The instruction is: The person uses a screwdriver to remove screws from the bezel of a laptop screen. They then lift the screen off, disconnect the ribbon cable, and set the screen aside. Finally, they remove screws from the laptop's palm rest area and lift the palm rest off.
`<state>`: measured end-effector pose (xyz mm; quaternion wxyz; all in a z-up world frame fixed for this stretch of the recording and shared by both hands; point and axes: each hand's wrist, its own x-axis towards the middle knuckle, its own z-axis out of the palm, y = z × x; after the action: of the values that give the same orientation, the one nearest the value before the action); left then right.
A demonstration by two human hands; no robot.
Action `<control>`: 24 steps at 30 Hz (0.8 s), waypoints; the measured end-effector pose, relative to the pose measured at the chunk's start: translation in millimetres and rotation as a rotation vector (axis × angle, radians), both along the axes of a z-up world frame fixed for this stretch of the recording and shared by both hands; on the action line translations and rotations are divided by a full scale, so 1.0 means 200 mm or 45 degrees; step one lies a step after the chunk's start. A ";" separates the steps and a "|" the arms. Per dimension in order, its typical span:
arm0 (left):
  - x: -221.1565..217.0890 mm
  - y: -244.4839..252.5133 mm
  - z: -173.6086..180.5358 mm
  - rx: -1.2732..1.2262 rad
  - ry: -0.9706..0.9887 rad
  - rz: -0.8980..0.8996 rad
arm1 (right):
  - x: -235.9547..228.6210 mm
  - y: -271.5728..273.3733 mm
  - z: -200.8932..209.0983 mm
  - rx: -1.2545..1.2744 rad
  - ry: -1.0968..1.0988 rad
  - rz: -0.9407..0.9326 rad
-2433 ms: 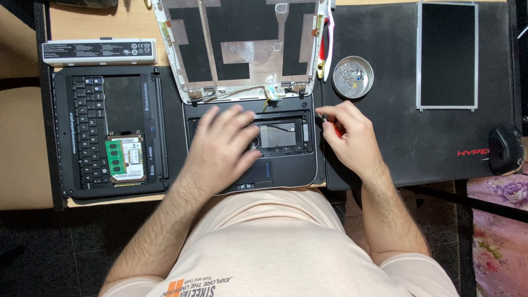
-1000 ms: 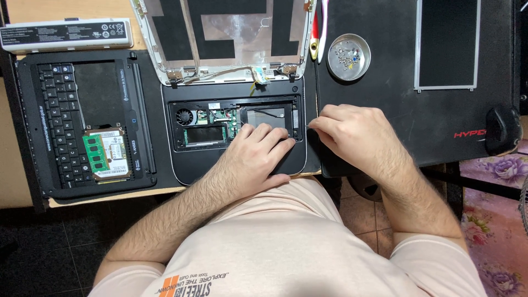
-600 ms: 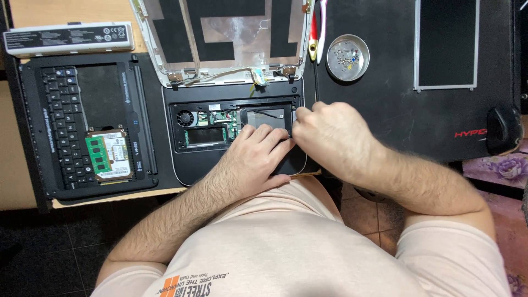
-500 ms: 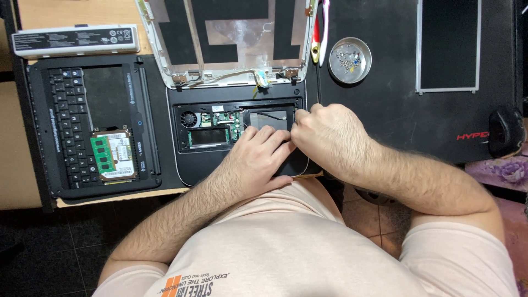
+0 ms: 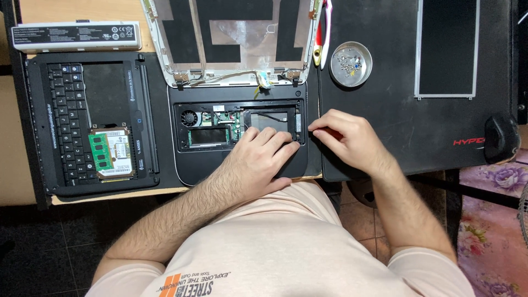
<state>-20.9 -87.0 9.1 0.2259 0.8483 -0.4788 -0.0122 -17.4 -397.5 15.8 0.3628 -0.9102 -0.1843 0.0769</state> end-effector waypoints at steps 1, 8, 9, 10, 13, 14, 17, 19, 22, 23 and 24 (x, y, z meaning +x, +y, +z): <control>0.00 0.00 0.00 0.002 0.001 -0.004 | -0.02 0.01 -0.02 0.002 0.001 -0.004; 0.00 -0.02 -0.01 -0.008 -0.061 0.015 | -0.08 0.01 -0.13 -0.192 -0.438 -0.028; 0.00 -0.03 -0.01 -0.003 -0.081 0.017 | -0.08 0.00 -0.13 -0.233 -0.512 -0.021; 0.00 -0.04 -0.01 -0.002 -0.083 0.019 | -0.08 0.01 -0.14 -0.231 -0.515 -0.020; 0.01 -0.06 -0.02 -0.017 -0.126 0.052 | -0.07 0.02 -0.14 -0.232 -0.608 -0.048; 0.01 -0.07 -0.03 -0.025 -0.129 0.073 | -0.06 0.01 -0.14 -0.247 -0.627 -0.063; 0.02 -0.10 -0.06 -0.031 -0.147 0.124 | -0.06 0.02 -0.12 -0.262 -0.638 -0.088; 0.03 -0.11 -0.07 -0.030 -0.156 0.152 | -0.07 0.02 -0.11 -0.264 -0.625 -0.101; 0.05 -0.14 -0.08 -0.033 -0.169 0.179 | -0.12 0.01 -0.05 -0.140 -0.506 -0.169; 0.05 -0.14 -0.08 -0.032 -0.166 0.210 | -0.14 0.02 -0.01 -0.094 -0.409 -0.167; 0.06 -0.15 -0.07 -0.031 -0.164 0.241 | -0.16 0.03 0.03 -0.048 -0.312 -0.166</control>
<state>-8.8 -116.6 -4.5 0.2052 0.8859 -0.4102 0.0694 -49.2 -391.4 21.6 0.3246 -0.9295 -0.1662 -0.0550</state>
